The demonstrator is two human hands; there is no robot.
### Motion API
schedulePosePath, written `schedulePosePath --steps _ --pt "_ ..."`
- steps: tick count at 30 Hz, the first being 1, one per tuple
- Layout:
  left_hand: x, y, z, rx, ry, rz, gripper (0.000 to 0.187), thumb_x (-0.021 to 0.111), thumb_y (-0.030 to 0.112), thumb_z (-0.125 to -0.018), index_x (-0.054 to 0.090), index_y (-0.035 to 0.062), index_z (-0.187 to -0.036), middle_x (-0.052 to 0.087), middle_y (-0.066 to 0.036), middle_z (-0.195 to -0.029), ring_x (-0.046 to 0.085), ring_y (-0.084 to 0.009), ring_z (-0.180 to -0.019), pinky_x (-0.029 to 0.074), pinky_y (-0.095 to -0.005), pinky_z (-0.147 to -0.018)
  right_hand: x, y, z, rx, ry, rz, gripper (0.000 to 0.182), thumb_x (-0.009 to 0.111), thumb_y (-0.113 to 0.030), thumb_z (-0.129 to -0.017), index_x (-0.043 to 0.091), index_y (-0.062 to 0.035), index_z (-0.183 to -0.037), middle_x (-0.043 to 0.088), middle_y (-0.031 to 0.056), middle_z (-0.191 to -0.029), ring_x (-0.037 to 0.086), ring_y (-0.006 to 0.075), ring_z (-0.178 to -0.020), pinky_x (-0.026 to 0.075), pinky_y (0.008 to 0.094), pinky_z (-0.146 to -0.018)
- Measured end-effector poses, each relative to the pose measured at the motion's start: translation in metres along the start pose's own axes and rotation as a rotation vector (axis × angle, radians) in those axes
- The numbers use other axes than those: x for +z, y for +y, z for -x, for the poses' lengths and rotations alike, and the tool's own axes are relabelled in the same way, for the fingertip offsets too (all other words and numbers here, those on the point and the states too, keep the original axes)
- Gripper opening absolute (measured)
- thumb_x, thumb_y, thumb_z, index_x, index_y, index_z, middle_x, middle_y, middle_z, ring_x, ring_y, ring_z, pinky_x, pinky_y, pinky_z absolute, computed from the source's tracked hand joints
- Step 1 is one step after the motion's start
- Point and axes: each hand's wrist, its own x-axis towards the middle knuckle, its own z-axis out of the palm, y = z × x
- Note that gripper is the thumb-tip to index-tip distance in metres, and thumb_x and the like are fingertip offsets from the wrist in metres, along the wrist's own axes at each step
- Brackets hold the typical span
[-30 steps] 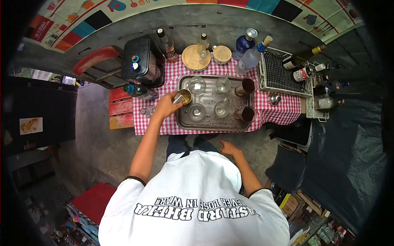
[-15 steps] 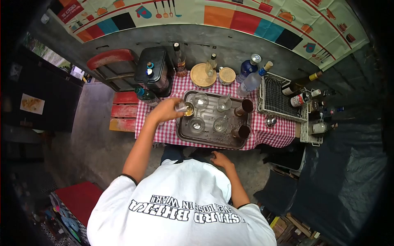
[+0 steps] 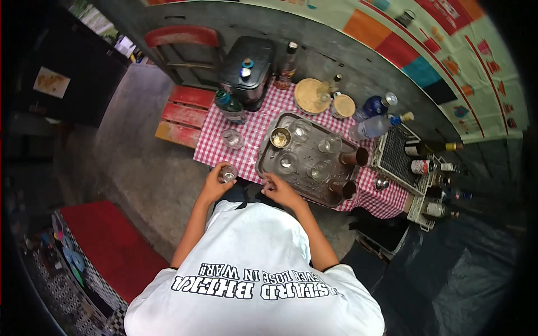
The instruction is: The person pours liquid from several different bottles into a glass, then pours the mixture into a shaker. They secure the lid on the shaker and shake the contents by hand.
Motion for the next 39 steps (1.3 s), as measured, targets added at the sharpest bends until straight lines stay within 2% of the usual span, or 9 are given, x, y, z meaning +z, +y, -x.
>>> schedulePosePath --steps 5,10,12,17,20,28,32,34,39 --pt "-0.024 -0.011 0.004 -0.035 0.083 0.014 0.060 0.078 0.008 -0.072 0.054 0.0083 -0.127 0.062 -0.011 -0.109 0.063 -0.0187 -0.093 0.052 -0.0320 -0.079 -0.016 -0.040 -0.077 -0.121 0.104 0.030 0.082 0.084 -0.015 -0.073 0.036 -0.0061 -0.139 0.051 0.0124 -0.128 0.055 0.0236 -0.116 0.050 0.0368 -0.093" --pt "-0.055 -0.009 -0.003 -0.005 0.134 -0.027 0.060 0.078 0.009 -0.072 0.054 0.0094 -0.127 0.062 -0.012 -0.104 0.064 -0.0191 -0.091 0.053 -0.0324 -0.078 -0.016 -0.026 -0.153 -0.170 0.048 0.114 0.082 0.084 -0.014 -0.071 0.036 -0.0021 -0.137 0.046 0.0163 -0.140 0.050 0.0302 -0.128 0.045 0.0396 -0.102" --pt "-0.075 0.006 -0.009 -0.045 0.114 0.050 0.060 0.078 0.009 -0.072 0.054 0.0073 -0.126 0.063 -0.009 -0.114 0.061 -0.0181 -0.105 0.050 -0.0324 -0.086 -0.011 -0.025 -0.171 -0.182 0.027 0.204 0.086 0.085 -0.016 -0.070 0.035 -0.0014 -0.138 0.043 0.0175 -0.144 0.045 0.0330 -0.133 0.040 0.0403 -0.108" --pt "-0.115 0.005 -0.031 0.028 0.144 -0.086 0.060 0.078 0.010 -0.072 0.054 0.0103 -0.127 0.064 -0.009 -0.113 0.061 -0.0183 -0.106 0.051 -0.0325 -0.086 0.016 -0.056 -0.167 -0.212 0.031 0.280 0.098 0.088 -0.016 -0.065 0.031 -0.0042 -0.144 0.047 0.0197 -0.141 0.044 0.0282 -0.135 0.035 0.0358 -0.112" --pt "-0.131 -0.008 -0.049 0.125 0.122 -0.015 0.058 0.072 0.007 -0.071 0.056 0.0079 -0.126 0.064 -0.014 -0.110 0.063 -0.0212 -0.095 0.053 -0.0331 -0.081 0.024 -0.040 -0.181 -0.215 0.089 0.249 0.096 0.089 -0.014 -0.064 0.034 -0.0043 -0.142 0.048 0.0193 -0.139 0.046 0.0292 -0.133 0.037 0.0363 -0.110" --pt "-0.176 0.016 -0.074 0.194 -0.003 -0.200 0.056 0.075 0.011 -0.073 0.056 0.0096 -0.126 0.064 -0.010 -0.118 0.064 -0.0204 -0.102 0.052 -0.0341 -0.084 0.041 -0.017 -0.192 -0.256 0.261 0.076 0.077 0.086 -0.008 -0.067 0.045 -0.0044 -0.132 0.060 0.0112 -0.121 0.060 0.0192 -0.112 0.049 0.0319 -0.095" --pt "-0.193 0.020 -0.085 0.130 -0.064 -0.166 0.057 0.077 0.009 -0.073 0.056 0.0089 -0.126 0.065 -0.009 -0.117 0.064 -0.0195 -0.102 0.052 -0.0333 -0.084 0.046 0.003 -0.189 -0.114 0.379 -0.225 0.066 0.083 -0.009 -0.068 0.050 -0.0051 -0.125 0.064 0.0097 -0.114 0.063 0.0205 -0.105 0.050 0.0330 -0.092" --pt "-0.198 0.020 -0.091 0.166 -0.094 -0.155 0.058 0.077 0.007 -0.073 0.056 0.0091 -0.127 0.066 -0.009 -0.117 0.064 -0.0180 -0.100 0.052 -0.0319 -0.082 0.039 -0.021 -0.170 0.031 0.465 -0.073 0.062 0.084 -0.010 -0.069 0.052 -0.0036 -0.123 0.065 0.0081 -0.109 0.063 0.0177 -0.097 0.050 0.0318 -0.089" --pt "-0.201 0.022 -0.109 0.225 -0.134 -0.049 0.057 0.076 0.004 -0.074 0.056 0.0085 -0.127 0.065 -0.007 -0.115 0.064 -0.0150 -0.099 0.053 -0.0300 -0.082 0.032 -0.062 -0.135 -0.214 0.583 -0.553 0.063 0.084 -0.012 -0.069 0.054 -0.0028 -0.123 0.063 0.0067 -0.110 0.062 0.0178 -0.100 0.050 0.0335 -0.089"
